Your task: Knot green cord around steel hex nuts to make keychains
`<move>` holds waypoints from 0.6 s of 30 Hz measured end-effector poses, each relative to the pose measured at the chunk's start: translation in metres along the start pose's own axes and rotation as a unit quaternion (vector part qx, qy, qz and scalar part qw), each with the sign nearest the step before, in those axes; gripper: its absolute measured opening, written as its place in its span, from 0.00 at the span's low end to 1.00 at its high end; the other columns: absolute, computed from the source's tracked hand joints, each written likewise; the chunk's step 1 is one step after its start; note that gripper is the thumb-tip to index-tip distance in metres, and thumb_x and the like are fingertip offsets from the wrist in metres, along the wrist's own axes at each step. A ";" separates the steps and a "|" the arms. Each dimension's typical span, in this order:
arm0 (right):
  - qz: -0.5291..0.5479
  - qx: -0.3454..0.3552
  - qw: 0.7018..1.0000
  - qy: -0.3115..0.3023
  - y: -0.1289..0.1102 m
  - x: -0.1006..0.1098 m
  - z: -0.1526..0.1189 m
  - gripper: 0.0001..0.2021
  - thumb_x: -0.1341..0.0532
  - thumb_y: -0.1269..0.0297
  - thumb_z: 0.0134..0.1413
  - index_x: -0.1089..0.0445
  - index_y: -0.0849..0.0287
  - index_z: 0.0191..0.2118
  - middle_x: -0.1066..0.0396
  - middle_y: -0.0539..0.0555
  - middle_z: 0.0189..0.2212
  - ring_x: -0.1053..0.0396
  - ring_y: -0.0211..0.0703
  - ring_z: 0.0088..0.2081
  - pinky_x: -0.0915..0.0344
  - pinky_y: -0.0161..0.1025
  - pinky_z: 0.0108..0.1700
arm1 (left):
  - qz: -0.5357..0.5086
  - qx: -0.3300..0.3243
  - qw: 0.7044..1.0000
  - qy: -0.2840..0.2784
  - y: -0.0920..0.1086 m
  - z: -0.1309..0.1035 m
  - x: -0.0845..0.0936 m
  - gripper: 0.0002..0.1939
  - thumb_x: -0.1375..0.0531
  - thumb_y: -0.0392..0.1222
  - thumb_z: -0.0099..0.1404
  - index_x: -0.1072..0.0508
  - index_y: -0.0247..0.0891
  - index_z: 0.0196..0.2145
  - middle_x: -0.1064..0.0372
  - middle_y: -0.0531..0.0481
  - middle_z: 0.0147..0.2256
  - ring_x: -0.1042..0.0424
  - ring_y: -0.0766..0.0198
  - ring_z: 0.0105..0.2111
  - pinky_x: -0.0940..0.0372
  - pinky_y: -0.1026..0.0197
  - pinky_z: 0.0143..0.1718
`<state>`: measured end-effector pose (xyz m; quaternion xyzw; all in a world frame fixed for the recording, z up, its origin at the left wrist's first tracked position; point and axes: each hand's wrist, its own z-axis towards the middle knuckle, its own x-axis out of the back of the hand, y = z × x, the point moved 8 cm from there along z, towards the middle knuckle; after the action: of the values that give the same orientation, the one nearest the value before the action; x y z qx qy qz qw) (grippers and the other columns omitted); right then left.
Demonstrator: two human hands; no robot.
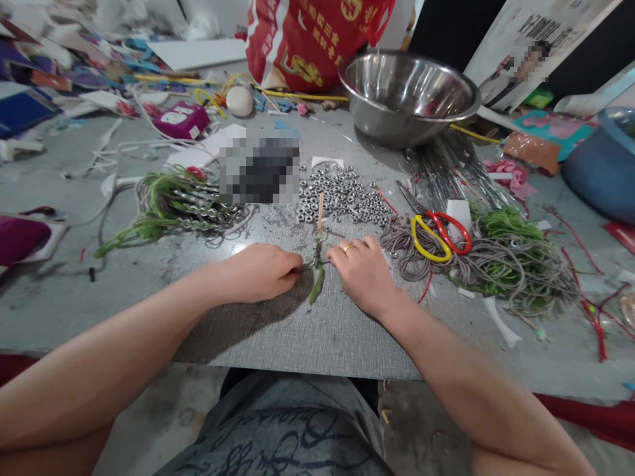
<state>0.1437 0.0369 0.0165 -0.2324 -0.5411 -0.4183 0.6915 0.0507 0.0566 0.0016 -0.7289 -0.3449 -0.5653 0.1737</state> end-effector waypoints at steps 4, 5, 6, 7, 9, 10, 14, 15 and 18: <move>0.042 -0.012 0.999 0.008 0.001 0.002 0.000 0.07 0.49 0.71 0.59 0.33 0.60 0.34 0.29 0.51 0.27 0.34 0.42 0.31 0.53 0.40 0.35 | -0.010 0.001 1.000 0.004 -0.001 -0.001 0.001 0.15 0.53 0.39 0.60 0.28 0.36 0.31 0.29 0.44 0.27 0.28 0.55 0.32 0.38 0.58 0.31; 0.055 -0.012 0.998 0.015 0.001 0.003 0.000 0.07 0.49 0.71 0.59 0.33 0.60 0.34 0.29 0.52 0.28 0.34 0.42 0.31 0.52 0.40 0.36 | -0.014 0.006 1.000 0.006 -0.002 -0.001 0.001 0.14 0.53 0.40 0.60 0.28 0.37 0.32 0.29 0.45 0.26 0.28 0.55 0.32 0.38 0.58 0.30; 0.068 -0.011 0.997 0.022 0.000 0.005 0.000 0.07 0.49 0.71 0.58 0.33 0.60 0.35 0.29 0.52 0.29 0.34 0.43 0.32 0.51 0.40 0.37 | -0.018 0.010 1.000 0.009 -0.002 -0.002 0.002 0.14 0.53 0.40 0.60 0.28 0.37 0.32 0.29 0.45 0.26 0.28 0.55 0.32 0.38 0.58 0.30; 0.084 -0.010 0.996 0.030 0.000 0.008 0.000 0.08 0.49 0.71 0.58 0.33 0.60 0.35 0.29 0.53 0.31 0.33 0.43 0.34 0.51 0.40 0.37 | -0.022 0.014 1.000 0.012 -0.002 -0.002 0.003 0.14 0.52 0.40 0.60 0.28 0.37 0.32 0.29 0.45 0.26 0.28 0.55 0.31 0.38 0.58 0.30; 0.117 -0.015 0.992 0.042 -0.001 0.012 0.000 0.08 0.48 0.70 0.57 0.33 0.60 0.34 0.29 0.54 0.34 0.33 0.43 0.37 0.50 0.41 0.39 | -0.028 0.021 0.999 0.020 -0.002 -0.002 0.004 0.14 0.52 0.40 0.59 0.28 0.38 0.33 0.29 0.45 0.26 0.28 0.54 0.31 0.37 0.57 0.30; 0.133 -0.020 0.990 0.042 0.000 0.013 0.001 0.07 0.48 0.69 0.57 0.33 0.60 0.34 0.29 0.55 0.36 0.33 0.44 0.39 0.49 0.41 0.40 | -0.030 0.023 0.999 0.024 -0.002 -0.002 0.004 0.14 0.52 0.41 0.59 0.28 0.38 0.33 0.29 0.45 0.26 0.28 0.53 0.31 0.37 0.57 0.30; 0.170 -0.043 0.984 0.014 0.000 0.005 0.001 0.11 0.47 0.59 0.57 0.33 0.60 0.32 0.30 0.57 0.38 0.34 0.47 0.42 0.47 0.43 0.42 | -0.041 0.033 0.998 0.040 -0.002 -0.002 0.005 0.15 0.53 0.44 0.60 0.29 0.38 0.35 0.28 0.44 0.27 0.27 0.51 0.30 0.37 0.55 0.29; 0.174 -0.047 0.984 0.006 0.000 0.003 0.001 0.12 0.46 0.57 0.56 0.33 0.60 0.32 0.30 0.57 0.39 0.35 0.48 0.42 0.46 0.43 0.42 | -0.044 0.038 0.997 0.047 -0.003 -0.002 0.005 0.15 0.53 0.45 0.60 0.30 0.38 0.35 0.28 0.43 0.27 0.27 0.51 0.30 0.36 0.55 0.29; 0.173 -0.054 0.983 -0.005 -0.002 -0.002 0.003 0.12 0.45 0.56 0.55 0.34 0.60 0.32 0.31 0.58 0.38 0.36 0.48 0.41 0.44 0.44 0.42 | -0.053 0.054 0.995 0.069 -0.006 -0.003 0.007 0.14 0.52 0.45 0.60 0.32 0.36 0.37 0.28 0.43 0.29 0.27 0.50 0.31 0.36 0.54 0.30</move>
<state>0.1401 0.0390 0.0157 -0.3616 -0.4728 -0.3200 0.7371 0.0456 0.0612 0.0079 -0.6585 -0.4004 -0.6029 0.2063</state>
